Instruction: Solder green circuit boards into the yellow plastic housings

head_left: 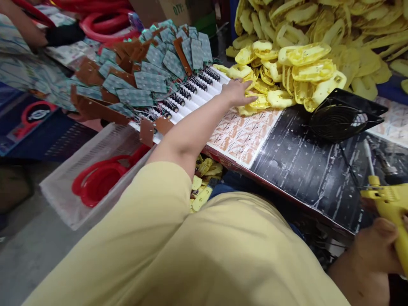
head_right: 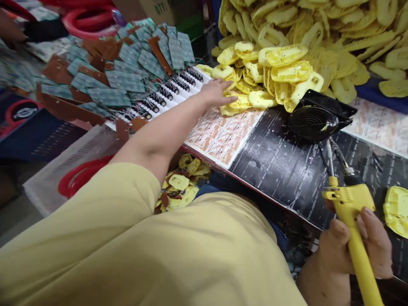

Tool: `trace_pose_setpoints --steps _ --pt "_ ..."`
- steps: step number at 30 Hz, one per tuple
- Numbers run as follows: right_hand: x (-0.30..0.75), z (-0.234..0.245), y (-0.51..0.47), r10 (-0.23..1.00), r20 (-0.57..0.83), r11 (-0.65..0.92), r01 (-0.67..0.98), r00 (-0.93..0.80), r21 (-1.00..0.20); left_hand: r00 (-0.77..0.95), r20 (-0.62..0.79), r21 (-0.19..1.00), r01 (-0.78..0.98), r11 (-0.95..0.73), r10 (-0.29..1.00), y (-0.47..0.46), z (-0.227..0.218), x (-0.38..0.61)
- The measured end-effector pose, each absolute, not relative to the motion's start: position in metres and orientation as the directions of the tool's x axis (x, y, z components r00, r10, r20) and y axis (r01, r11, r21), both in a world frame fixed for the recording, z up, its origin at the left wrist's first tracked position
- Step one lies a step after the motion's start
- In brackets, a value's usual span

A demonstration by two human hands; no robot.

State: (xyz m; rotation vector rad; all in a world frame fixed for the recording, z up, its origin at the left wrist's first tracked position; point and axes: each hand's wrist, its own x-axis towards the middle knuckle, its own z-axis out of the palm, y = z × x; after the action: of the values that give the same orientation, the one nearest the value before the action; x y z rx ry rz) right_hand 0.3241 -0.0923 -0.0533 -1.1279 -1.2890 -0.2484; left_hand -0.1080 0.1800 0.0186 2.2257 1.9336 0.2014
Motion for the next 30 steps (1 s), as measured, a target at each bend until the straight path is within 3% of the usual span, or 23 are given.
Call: trace_pose_setpoints --steps 2,3,4,7,9,12,16,19,22,25,30 --pt "0.318 -0.053 -0.080 0.077 0.952 0.471 0.831 0.296 -0.297 0.217 -0.060 0.165 0.965 -0.205 0.974 0.172 0.020 -0.097" --pt "0.316 -0.052 -0.074 -0.028 0.965 0.440 0.870 0.261 -0.223 0.271 -0.088 0.142 0.956 -0.257 0.959 0.159 0.022 -0.090" --pt "0.312 -0.050 -0.070 -0.039 0.970 0.427 0.882 0.241 -0.202 0.321 -0.125 0.126 0.944 -0.306 0.939 0.141 0.024 -0.084" --pt "0.296 -0.039 -0.066 0.145 0.959 0.536 0.796 0.243 -0.283 0.473 -0.202 0.063 0.880 -0.471 0.857 0.076 0.026 -0.061" --pt "0.280 -0.029 -0.070 0.293 0.931 0.614 0.704 0.218 -0.357 0.611 -0.136 0.043 0.790 -0.612 0.780 0.037 0.019 -0.044" --pt "0.258 -0.019 -0.075 0.468 0.872 0.605 0.667 0.144 -0.435 0.760 0.027 0.071 0.646 -0.760 0.649 -0.001 0.001 -0.021" --pt "0.248 -0.018 -0.074 0.556 0.831 0.605 0.669 0.033 -0.432 0.869 0.181 0.209 0.423 -0.882 0.460 0.006 -0.014 -0.006" --pt "0.250 -0.021 -0.073 0.624 0.782 0.584 0.665 0.000 -0.466 0.757 0.189 0.271 0.572 -0.774 0.625 0.047 -0.011 -0.015" --pt "0.252 -0.022 -0.076 0.721 0.692 0.569 0.594 -0.028 -0.569 0.644 0.016 0.249 0.739 -0.626 0.765 0.078 -0.006 -0.031" --pt "0.252 -0.023 -0.078 0.789 0.613 0.542 0.524 -0.048 -0.657 0.703 -0.084 0.232 0.703 -0.672 0.706 0.077 -0.005 -0.040" --pt "0.255 -0.031 -0.074 0.796 0.586 0.581 0.463 -0.153 -0.669 0.798 0.065 0.195 0.578 -0.792 0.599 0.056 -0.011 -0.041"
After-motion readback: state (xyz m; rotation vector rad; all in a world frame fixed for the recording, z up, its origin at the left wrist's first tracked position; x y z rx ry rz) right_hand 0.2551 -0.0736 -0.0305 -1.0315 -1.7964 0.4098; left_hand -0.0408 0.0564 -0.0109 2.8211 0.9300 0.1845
